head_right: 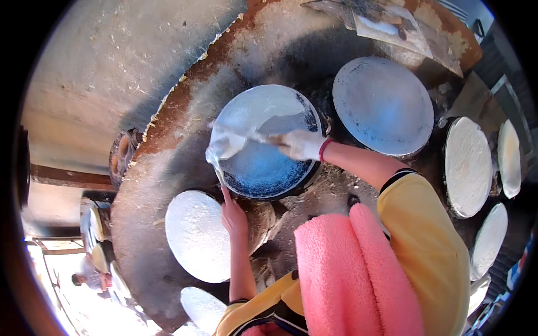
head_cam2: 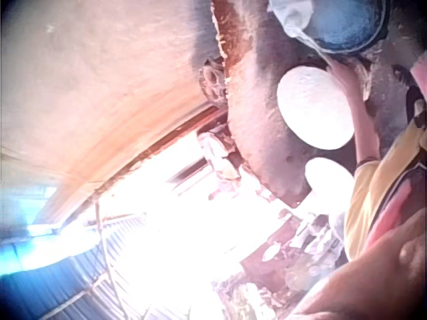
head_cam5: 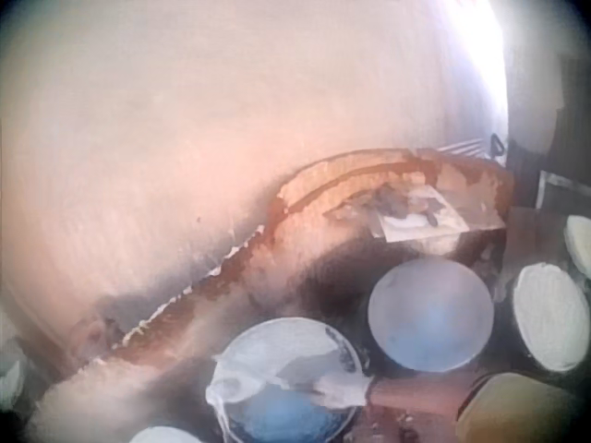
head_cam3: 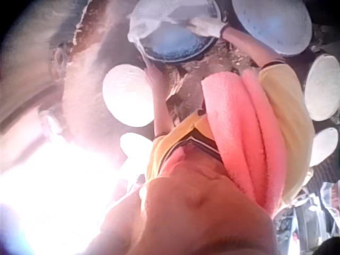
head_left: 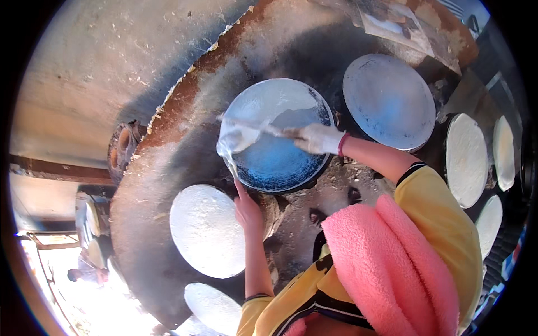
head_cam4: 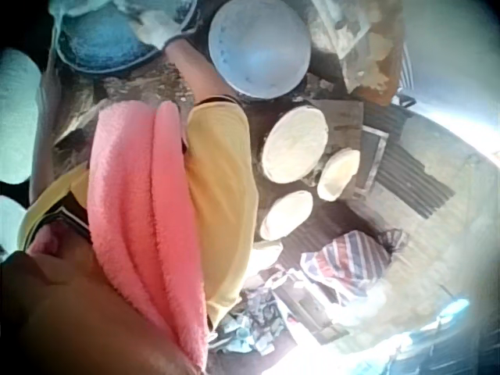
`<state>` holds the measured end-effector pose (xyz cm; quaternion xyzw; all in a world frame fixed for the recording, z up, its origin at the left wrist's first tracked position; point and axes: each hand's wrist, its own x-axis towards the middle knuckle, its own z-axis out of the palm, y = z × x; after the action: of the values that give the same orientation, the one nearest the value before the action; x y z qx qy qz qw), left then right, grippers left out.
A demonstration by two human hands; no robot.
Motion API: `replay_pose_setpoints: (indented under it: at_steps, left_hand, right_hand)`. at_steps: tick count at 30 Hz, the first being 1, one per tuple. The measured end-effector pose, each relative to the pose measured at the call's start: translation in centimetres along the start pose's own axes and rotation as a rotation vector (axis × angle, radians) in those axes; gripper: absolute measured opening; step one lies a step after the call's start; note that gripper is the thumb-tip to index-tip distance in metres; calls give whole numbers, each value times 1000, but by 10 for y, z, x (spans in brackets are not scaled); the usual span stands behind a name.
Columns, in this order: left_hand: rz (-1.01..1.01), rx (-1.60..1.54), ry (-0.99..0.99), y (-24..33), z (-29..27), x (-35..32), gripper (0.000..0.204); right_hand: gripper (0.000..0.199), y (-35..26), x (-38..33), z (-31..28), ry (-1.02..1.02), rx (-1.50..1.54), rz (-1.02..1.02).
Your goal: The person pours white batter onto several circular griddles, spreads it into thin layers using a wooden tool, and flips the cooked crepes by hand and with a spreader.
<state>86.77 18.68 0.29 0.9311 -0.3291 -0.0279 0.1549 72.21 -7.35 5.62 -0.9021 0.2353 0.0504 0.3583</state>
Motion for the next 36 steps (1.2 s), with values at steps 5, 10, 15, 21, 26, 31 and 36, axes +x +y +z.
replay_pose_setpoints:
  at_steps: [5,10,15,21,26,31,36]
  left_hand:
    - [-236,138,-171,-22,-2,-85,66]
    - [-294,124,-224,17,2,-123,68]
    - [-258,41,-157,50,0,-159,68]
    - [194,-551,-90,17,-35,-172,63]
    - [88,-1483,-130,-1,-134,-117,44]
    - [-115,-1692,-92,-37,-158,-93,36]
    - [-435,-1559,-85,-119,-141,-176,42]
  right_hand:
    - [34,24,-18,33,48,201,-238]
    - [35,42,14,22,39,104,-431]
    - [37,27,6,31,-1,176,-366]
    - [45,66,-117,-6,-453,643,136]
    - [65,-39,-134,89,-268,1019,407]
    - [40,-160,-79,235,70,1428,378]
    - [38,-190,-85,253,198,1579,459]
